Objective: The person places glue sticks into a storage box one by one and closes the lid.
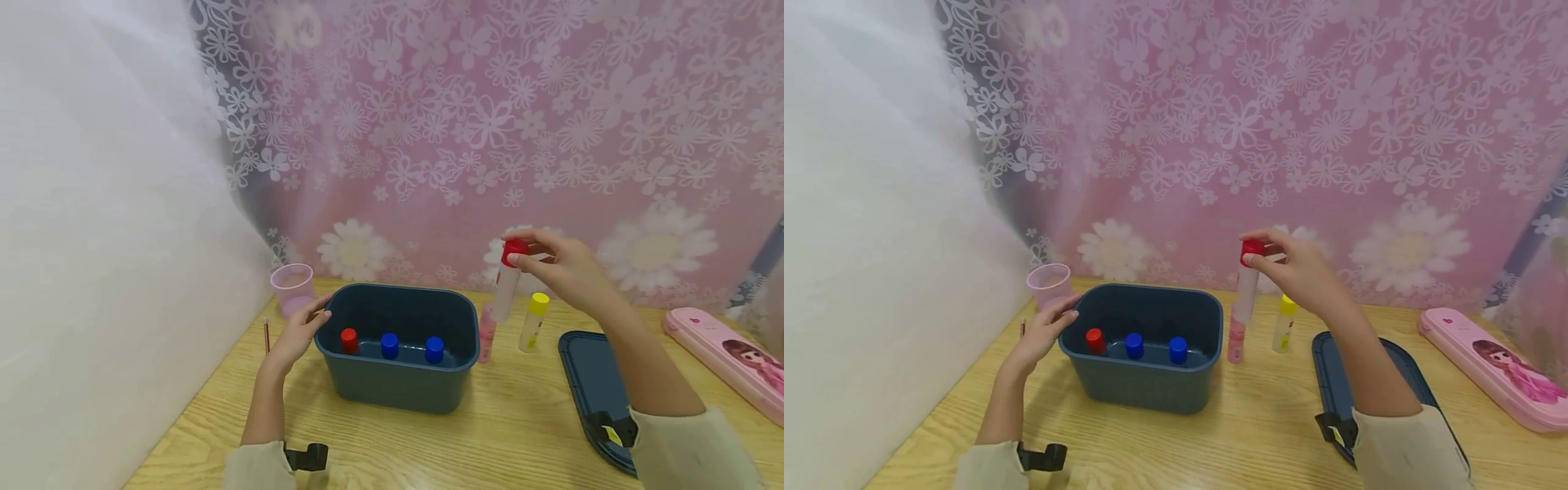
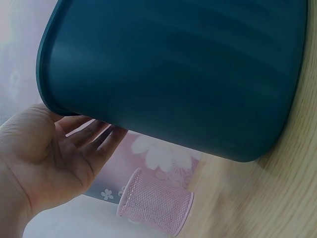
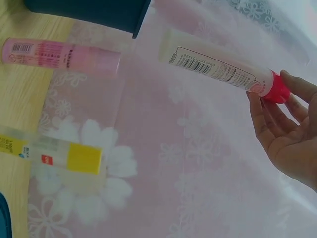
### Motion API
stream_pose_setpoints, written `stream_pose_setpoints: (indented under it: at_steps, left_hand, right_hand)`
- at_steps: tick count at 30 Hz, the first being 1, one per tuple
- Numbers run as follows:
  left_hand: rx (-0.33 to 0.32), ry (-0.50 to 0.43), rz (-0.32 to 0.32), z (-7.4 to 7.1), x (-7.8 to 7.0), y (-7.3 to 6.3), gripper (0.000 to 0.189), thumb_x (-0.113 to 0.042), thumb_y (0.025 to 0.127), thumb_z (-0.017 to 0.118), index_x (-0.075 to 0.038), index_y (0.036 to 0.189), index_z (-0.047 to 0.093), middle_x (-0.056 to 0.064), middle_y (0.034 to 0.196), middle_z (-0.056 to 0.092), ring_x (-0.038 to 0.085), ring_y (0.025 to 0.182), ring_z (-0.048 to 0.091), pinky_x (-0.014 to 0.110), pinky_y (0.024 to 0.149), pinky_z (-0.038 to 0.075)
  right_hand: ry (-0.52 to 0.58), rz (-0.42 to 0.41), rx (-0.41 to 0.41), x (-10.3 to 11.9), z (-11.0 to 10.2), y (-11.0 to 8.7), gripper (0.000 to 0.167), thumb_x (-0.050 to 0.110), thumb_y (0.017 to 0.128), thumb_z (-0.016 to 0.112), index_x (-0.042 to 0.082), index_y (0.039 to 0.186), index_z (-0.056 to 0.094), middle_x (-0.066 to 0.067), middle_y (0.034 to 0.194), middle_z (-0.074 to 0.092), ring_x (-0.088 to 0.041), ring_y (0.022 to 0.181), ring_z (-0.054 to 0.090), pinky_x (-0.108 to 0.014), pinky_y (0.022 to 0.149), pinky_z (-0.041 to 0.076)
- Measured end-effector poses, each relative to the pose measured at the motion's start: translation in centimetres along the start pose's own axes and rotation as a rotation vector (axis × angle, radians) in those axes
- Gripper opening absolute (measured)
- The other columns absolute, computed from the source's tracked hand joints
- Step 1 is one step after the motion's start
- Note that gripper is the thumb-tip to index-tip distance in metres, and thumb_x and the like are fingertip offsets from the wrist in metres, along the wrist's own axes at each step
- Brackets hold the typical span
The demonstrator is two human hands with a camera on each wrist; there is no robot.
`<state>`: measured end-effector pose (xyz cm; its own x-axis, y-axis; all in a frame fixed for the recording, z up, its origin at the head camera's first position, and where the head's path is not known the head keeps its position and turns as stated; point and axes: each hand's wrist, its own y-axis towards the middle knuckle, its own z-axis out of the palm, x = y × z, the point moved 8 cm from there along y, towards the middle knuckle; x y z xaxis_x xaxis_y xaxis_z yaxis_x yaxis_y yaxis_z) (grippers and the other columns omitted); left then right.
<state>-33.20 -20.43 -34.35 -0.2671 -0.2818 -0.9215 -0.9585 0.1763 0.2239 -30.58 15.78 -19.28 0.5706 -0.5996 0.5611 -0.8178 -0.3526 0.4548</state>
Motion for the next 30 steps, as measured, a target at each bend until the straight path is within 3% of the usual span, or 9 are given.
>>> stream_pose_setpoints:
  at_steps: [8, 17, 30]
  left_hand:
    - [0.018, -0.013, -0.002, 0.0, 0.0, 0.0, 0.047, -0.017, 0.099, 0.044, 0.003, 0.14, 0.033, 0.02, 0.143, 0.029, 0.037, 0.125, 0.033, 0.05, 0.102, 0.025]
    - [0.015, -0.02, -0.019, 0.0, -0.1, -0.1, 0.047, -0.017, 0.098, 0.045, 0.001, 0.14, 0.033, 0.019, 0.143, 0.029, 0.036, 0.126, 0.033, 0.05, 0.102, 0.024]
    - [0.018, -0.007, -0.028, -0.1, 0.1, -0.2, 0.047, -0.019, 0.099, 0.045, -0.001, 0.141, 0.034, 0.019, 0.143, 0.029, 0.036, 0.125, 0.034, 0.05, 0.101, 0.026]
  right_hand:
    - [0.008, -0.003, 0.005, 2.1, 1.6, 2.7, 0.037, 0.029, 0.092, 0.058, 0.011, 0.124, 0.057, -0.009, 0.11, 0.062, -0.027, 0.093, 0.059, -0.037, 0.073, 0.051]
    - [0.112, -0.053, 0.039, 3.8, 4.5, 5.6, 0.035, 0.024, 0.091, 0.06, 0.01, 0.123, 0.058, -0.008, 0.107, 0.062, -0.024, 0.094, 0.058, -0.037, 0.077, 0.05]
    - [0.167, -0.06, 0.044, 5.0, 10.4, 8.3, 0.03, 0.02, 0.089, 0.063, 0.012, 0.118, 0.061, -0.004, 0.106, 0.062, -0.021, 0.093, 0.057, -0.036, 0.079, 0.048]
